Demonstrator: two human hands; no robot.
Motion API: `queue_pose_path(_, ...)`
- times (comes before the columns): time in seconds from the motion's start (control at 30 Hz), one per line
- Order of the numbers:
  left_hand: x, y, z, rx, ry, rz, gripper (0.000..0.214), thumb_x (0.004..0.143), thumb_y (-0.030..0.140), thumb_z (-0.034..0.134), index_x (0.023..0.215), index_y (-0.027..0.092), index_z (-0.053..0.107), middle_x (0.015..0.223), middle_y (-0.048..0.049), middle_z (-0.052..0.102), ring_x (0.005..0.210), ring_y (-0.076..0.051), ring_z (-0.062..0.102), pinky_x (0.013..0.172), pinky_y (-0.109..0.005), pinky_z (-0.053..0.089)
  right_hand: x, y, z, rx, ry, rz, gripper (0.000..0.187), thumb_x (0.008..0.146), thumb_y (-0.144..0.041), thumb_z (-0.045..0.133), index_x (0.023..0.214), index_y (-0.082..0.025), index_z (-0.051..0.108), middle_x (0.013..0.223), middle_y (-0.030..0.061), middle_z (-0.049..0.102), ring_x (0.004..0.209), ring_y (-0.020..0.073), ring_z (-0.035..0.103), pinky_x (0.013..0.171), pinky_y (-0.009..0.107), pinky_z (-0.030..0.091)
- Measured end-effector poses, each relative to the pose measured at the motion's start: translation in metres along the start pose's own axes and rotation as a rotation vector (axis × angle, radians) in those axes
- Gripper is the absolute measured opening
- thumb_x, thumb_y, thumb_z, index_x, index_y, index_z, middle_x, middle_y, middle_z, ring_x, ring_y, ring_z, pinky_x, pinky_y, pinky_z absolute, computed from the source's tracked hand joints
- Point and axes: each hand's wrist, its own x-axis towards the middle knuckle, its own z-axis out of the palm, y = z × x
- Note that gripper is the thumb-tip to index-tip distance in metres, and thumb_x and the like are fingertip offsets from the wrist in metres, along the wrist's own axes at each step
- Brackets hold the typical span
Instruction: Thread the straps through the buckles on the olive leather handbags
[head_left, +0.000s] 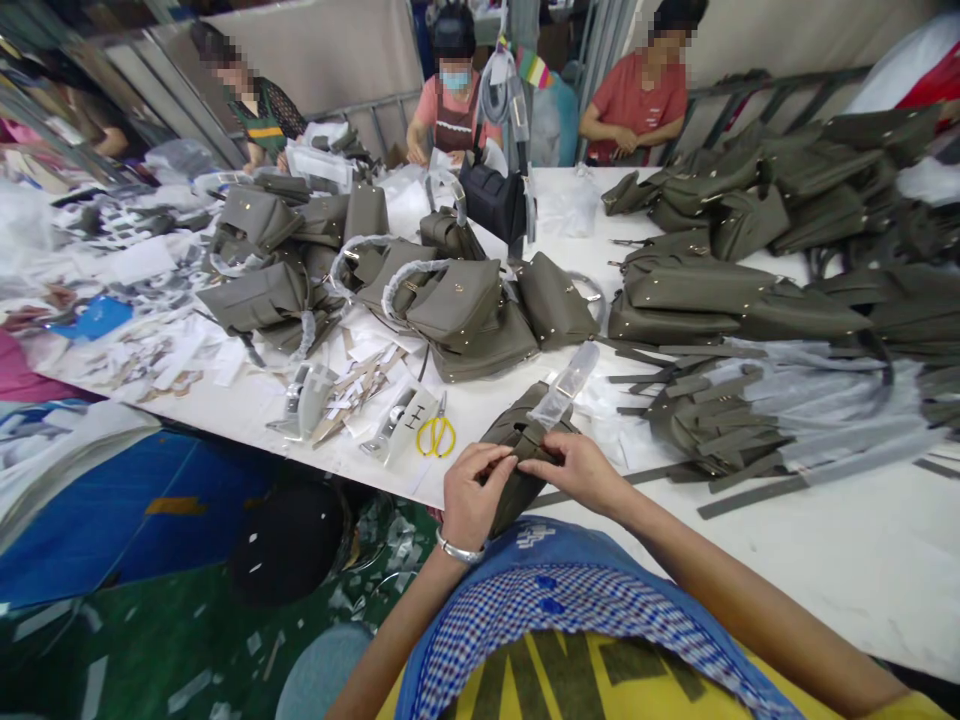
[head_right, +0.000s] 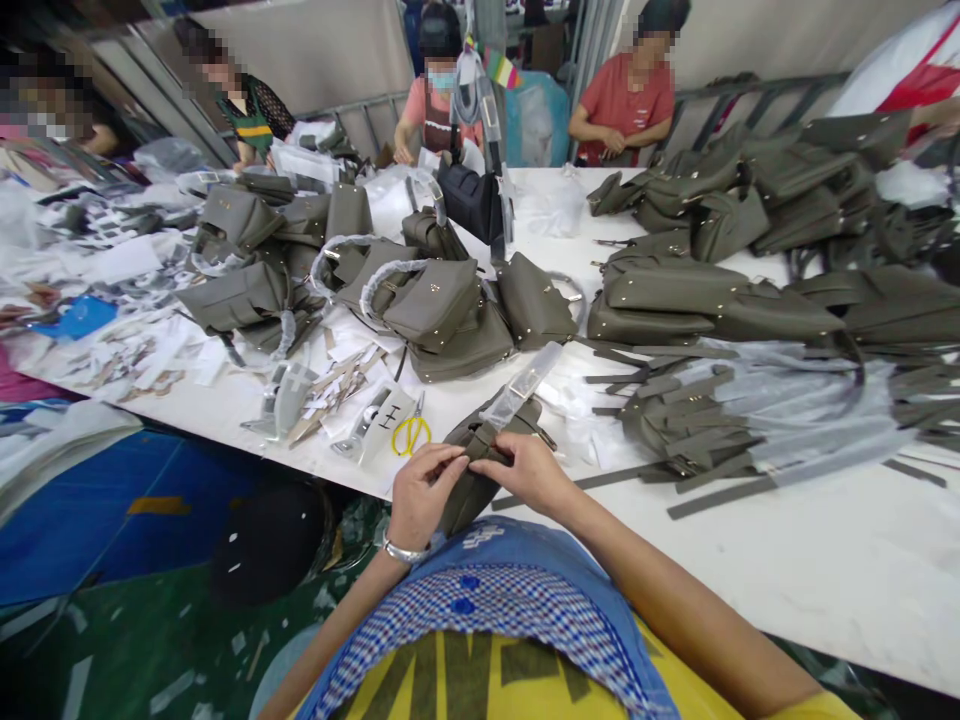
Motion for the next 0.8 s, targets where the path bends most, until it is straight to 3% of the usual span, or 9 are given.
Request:
queue_pose_path(0.17,0.002,0.002,0.0,0.014,-0.018,0.0,0.012,0.08,0.025,0.064,0.087,0.019,0.071,0.087,-0.0042,0.068,0.081,-0.015,0.062,0.072,-0.025,0.051,0.0,0.002,0.001,-0.001,-0.024,-0.047,0.03,0.079,-0.041,0.061,0.064,-0.015,0.06,0.06,-0.0026,0.054,0.058,0.0113,0.046,0.054,0.024,0.035)
queue_pose_path(0.6,0.013,0.01,-0.016,0.084,-0.216,0.059,0.017,0.085,0.026,0.056,0.093,0.02,0.07,0.094,-0.0057,0.068,0.087,-0.016,0.062,0.076,-0.027,0.052,-0.004,0.004,0.004,-0.004,0.017,-0.037,0.032,0.082,-0.042,0.052,0.065,-0.016,0.054,0.059,-0.0028,0.047,0.057,0.011,0.041,0.051,0.023,0.031)
queue_pose_path(0.8,0.014,0.006,-0.008,-0.065,-0.204,-0.133,0.02,0.081,0.027,0.06,0.098,0.018,0.064,0.089,-0.0046,0.067,0.076,-0.015,0.063,0.072,-0.027,0.053,-0.004,0.008,0.006,0.026,0.064,0.016,0.03,0.08,-0.041,0.053,0.064,-0.016,0.054,0.057,-0.0035,0.044,0.056,0.0106,0.04,0.049,0.023,0.028)
